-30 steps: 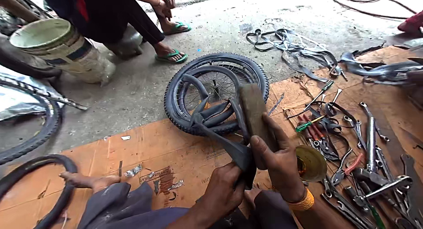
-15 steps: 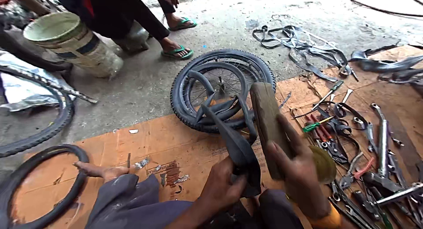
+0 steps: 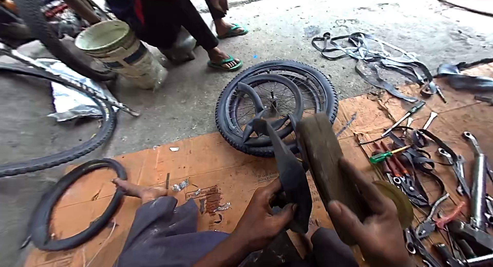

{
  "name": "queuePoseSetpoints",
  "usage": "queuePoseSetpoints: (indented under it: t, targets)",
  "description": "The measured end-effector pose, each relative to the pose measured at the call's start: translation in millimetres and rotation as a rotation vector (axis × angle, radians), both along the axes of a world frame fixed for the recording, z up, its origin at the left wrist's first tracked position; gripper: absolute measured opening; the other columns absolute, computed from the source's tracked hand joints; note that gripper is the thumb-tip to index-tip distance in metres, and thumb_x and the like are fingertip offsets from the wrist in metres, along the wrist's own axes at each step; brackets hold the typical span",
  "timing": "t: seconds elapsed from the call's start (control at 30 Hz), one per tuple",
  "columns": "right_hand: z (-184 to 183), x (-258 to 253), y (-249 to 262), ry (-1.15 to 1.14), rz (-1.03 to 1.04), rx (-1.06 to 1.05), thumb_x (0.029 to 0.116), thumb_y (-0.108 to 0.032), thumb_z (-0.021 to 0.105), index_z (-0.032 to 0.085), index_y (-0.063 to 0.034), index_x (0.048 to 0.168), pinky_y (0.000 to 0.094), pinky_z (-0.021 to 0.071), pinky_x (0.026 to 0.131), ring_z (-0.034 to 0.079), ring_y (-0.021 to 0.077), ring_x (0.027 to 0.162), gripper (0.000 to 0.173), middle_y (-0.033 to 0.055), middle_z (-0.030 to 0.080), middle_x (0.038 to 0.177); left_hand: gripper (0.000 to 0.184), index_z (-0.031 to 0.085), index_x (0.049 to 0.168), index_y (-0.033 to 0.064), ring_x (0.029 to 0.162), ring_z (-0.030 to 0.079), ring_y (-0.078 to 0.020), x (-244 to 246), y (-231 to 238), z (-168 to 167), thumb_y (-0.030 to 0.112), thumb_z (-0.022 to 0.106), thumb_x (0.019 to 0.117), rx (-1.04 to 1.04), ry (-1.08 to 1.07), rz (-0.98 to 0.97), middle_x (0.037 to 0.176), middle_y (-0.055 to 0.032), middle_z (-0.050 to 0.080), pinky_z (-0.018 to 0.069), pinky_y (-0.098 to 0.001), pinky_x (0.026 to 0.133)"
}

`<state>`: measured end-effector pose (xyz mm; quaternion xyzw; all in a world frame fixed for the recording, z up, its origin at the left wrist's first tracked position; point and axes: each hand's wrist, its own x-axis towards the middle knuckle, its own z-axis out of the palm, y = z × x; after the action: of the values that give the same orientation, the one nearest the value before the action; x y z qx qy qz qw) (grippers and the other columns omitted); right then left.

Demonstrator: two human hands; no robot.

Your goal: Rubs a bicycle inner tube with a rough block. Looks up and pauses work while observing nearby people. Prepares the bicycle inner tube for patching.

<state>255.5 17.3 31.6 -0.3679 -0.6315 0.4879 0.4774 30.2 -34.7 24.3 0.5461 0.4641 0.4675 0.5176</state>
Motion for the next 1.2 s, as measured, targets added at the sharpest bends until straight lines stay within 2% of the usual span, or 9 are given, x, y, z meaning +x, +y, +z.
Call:
queuePoseSetpoints:
  t: [0.23, 0.3, 0.4, 0.5, 0.63, 0.73, 0.83, 1.1, 1.2]
  targets:
    - [-11.0, 7.6, -25.5, -0.228, 0.148, 0.156, 0.0846, -0.040, 0.083, 0.065, -0.0227, 0.141, 0.0322, 0.0581, 0.085, 0.065, 0.0132, 0.099, 0.062, 0.0098, 0.068, 0.111, 0.015, 0.067, 0.109, -0.0004, 0.091, 0.071, -0.0073, 0.4, -0.7, -5.7, 0.003, 0.064, 0.0946, 0.110, 0.104, 0.046, 0.098, -0.0024, 0.074, 0.0618, -0.0303, 0.085]
    - [-6.2, -12.9, -10.8, -0.244, -0.045, 0.203, 0.0853, -0.043, 0.080, 0.066, -0.0281, 0.138, 0.0352, 0.0615, 0.080, 0.068, 0.0120, 0.096, 0.057, 0.0036, 0.070, 0.111, 0.012, 0.069, 0.104, -0.0002, 0.089, 0.071, -0.0091, 12.1, -2.4, -15.6, 0.007, 0.061, 0.0983, 0.178, 0.196, -0.045, 0.095, -0.0055, 0.073, 0.0615, -0.0313, 0.083]
    - [9.7, -30.2, 22.0, -0.145, -0.234, 0.125, 0.0881, -0.035, 0.079, 0.057, -0.0194, 0.147, 0.0395, 0.0634, 0.084, 0.070, 0.0147, 0.105, 0.065, 0.0036, 0.067, 0.129, 0.015, 0.071, 0.105, 0.0018, 0.091, 0.071, -0.0113, 21.8, -2.0, -21.0, 0.010, 0.059, 0.1002, 0.233, 0.228, -0.069, 0.097, -0.0060, 0.073, 0.0623, -0.0328, 0.083]
    - [12.5, -21.3, 13.4, -0.130, -0.118, 0.104, 0.0905, -0.041, 0.076, 0.053, -0.0219, 0.151, 0.0395, 0.0631, 0.088, 0.069, 0.0149, 0.109, 0.067, 0.0017, 0.066, 0.134, 0.016, 0.067, 0.112, 0.0009, 0.090, 0.073, -0.0139, 4.5, -1.6, -12.8, 0.007, 0.063, 0.0984, 0.104, 0.094, 0.085, 0.100, -0.0053, 0.074, 0.0633, -0.0333, 0.083]
    - [-16.4, -13.0, -18.8, -0.183, 0.217, 0.130, 0.0838, -0.041, 0.084, 0.066, -0.0215, 0.139, 0.0354, 0.0596, 0.084, 0.066, 0.0152, 0.098, 0.061, 0.0091, 0.069, 0.112, 0.017, 0.068, 0.112, 0.0057, 0.093, 0.072, -0.0074, -22.4, -11.6, -19.2, 0.010, 0.066, 0.0957, 0.120, 0.208, 0.195, 0.101, 0.0000, 0.075, 0.0625, -0.0298, 0.085]
    - [-17.6, -33.9, -2.8, -0.210, 0.081, 0.089, 0.0855, -0.042, 0.080, 0.066, -0.0275, 0.138, 0.0365, 0.0624, 0.080, 0.069, 0.0117, 0.097, 0.057, 0.0012, 0.071, 0.114, 0.014, 0.072, 0.099, 0.0068, 0.088, 0.070, -0.0063, -9.5, -17.8, -35.1, 0.012, 0.059, 0.0979, 0.239, 0.457, 0.092, 0.092, -0.0019, 0.073, 0.0606, -0.0279, 0.081]
    - [-2.7, -52.2, 25.1, -0.153, -0.086, 0.010, 0.0876, -0.035, 0.080, 0.055, -0.0232, 0.149, 0.0377, 0.0621, 0.081, 0.068, 0.0134, 0.102, 0.067, 0.0024, 0.066, 0.125, 0.015, 0.072, 0.101, 0.0085, 0.089, 0.070, -0.0064, -1.0, -15.8, -34.0, 0.013, 0.058, 0.0986, 0.330, 0.520, 0.061, 0.094, -0.0017, 0.073, 0.0605, -0.0275, 0.081]
    - [-27.3, -36.8, 2.9, -0.003, -0.020, -0.062, 0.0883, -0.031, 0.080, 0.057, -0.0212, 0.148, 0.0382, 0.0636, 0.089, 0.070, 0.0182, 0.110, 0.065, 0.0021, 0.066, 0.134, 0.020, 0.066, 0.117, 0.0035, 0.093, 0.073, -0.0152, -19.8, -13.0, -23.9, 0.012, 0.064, 0.0985, 0.089, 0.216, 0.183, 0.101, -0.0039, 0.074, 0.0638, -0.0354, 0.087]
    - [-30.4, -22.9, -6.3, -0.051, 0.008, -0.025, 0.0887, -0.041, 0.078, 0.057, -0.0216, 0.148, 0.0382, 0.0629, 0.091, 0.070, 0.0177, 0.111, 0.066, 0.0017, 0.067, 0.133, 0.025, 0.064, 0.120, 0.0026, 0.091, 0.073, -0.0196, -23.2, -13.0, -23.4, 0.007, 0.066, 0.0962, 0.012, 0.099, 0.235, 0.101, -0.0084, 0.074, 0.0626, -0.0361, 0.086]
